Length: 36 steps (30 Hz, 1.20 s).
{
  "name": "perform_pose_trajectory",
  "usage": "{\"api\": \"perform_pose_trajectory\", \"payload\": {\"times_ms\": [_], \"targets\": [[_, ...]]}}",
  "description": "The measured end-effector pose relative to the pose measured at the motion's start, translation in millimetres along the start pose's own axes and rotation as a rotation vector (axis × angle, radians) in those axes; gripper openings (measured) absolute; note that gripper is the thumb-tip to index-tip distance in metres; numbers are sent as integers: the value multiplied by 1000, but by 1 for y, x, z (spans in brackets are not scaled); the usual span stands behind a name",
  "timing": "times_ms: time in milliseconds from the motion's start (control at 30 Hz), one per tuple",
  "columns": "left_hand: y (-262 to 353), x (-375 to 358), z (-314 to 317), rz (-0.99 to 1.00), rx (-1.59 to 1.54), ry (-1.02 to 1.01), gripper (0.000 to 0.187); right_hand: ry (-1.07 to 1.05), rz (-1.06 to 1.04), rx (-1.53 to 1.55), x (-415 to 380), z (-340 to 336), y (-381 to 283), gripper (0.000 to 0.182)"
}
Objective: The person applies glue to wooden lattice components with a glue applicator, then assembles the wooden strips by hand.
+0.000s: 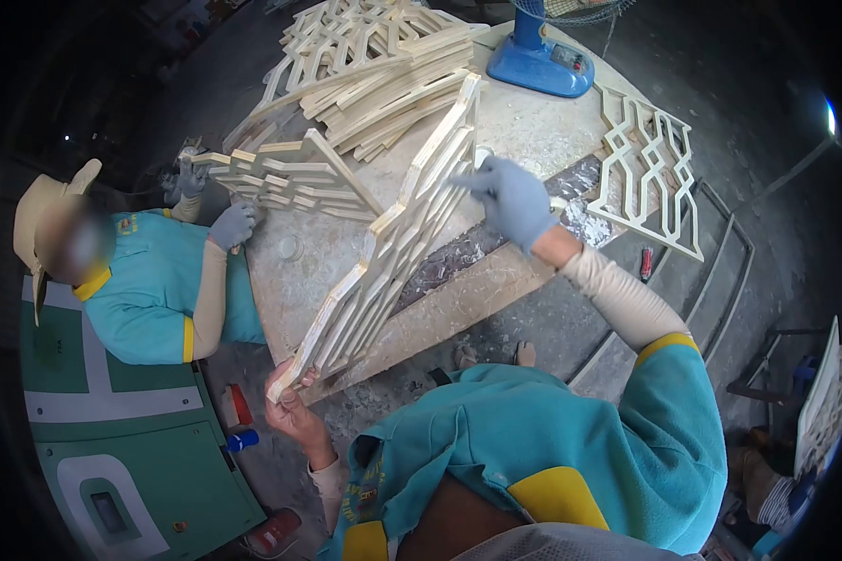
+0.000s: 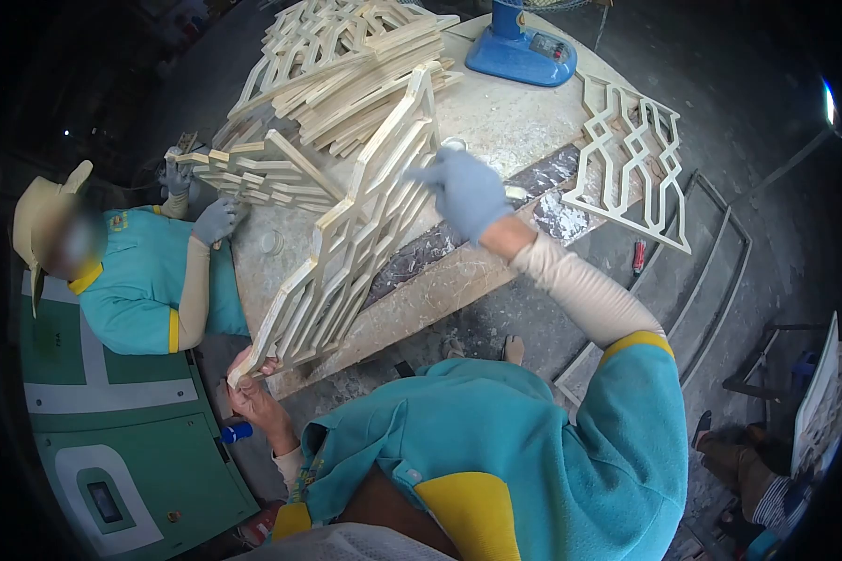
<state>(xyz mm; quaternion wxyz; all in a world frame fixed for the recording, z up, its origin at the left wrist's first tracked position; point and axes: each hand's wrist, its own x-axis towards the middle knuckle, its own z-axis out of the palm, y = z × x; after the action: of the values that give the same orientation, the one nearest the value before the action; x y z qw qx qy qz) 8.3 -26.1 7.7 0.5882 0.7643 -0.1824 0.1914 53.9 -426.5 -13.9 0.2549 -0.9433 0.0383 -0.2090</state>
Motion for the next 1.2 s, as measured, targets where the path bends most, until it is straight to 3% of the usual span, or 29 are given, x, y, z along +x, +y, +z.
{"api": "perform_pose_trajectory", "payload": {"times_ms": [33,167,367,433,533,700,767,900,1033,1133,1200], "targets": [[0,-1,0,1,-7,-4,58,16,90,-1,4,-3,3,35],[-1,-4,-2,3,-13,-17,57,100,107,-181,4,9,3,39],[5,-5,2,5,-27,-19,57,-24,-12,23,-16,5,-13,37],[5,-6,2,-1,-20,-21,57,-1,182,-13,3,-6,0,35],[3,-8,-2,-3,-20,-33,58,-21,222,-209,8,-1,0,33],[0,-7,-2,-2,-35,-28,58,-128,78,-121,-9,-7,-25,31],[0,-7,-4,4,-20,-43,59,-128,245,-49,5,-17,-18,31],[1,-7,-2,7,-41,-40,59,-21,261,-227,12,-8,-2,29],[1,-7,-2,-2,-50,-38,58,-77,26,-86,-13,-1,-16,28],[1,-5,-2,5,-49,-47,57,-38,167,16,-5,-1,-7,31],[3,-4,-3,16,-56,-58,57,111,245,-147,3,3,6,34]]}}
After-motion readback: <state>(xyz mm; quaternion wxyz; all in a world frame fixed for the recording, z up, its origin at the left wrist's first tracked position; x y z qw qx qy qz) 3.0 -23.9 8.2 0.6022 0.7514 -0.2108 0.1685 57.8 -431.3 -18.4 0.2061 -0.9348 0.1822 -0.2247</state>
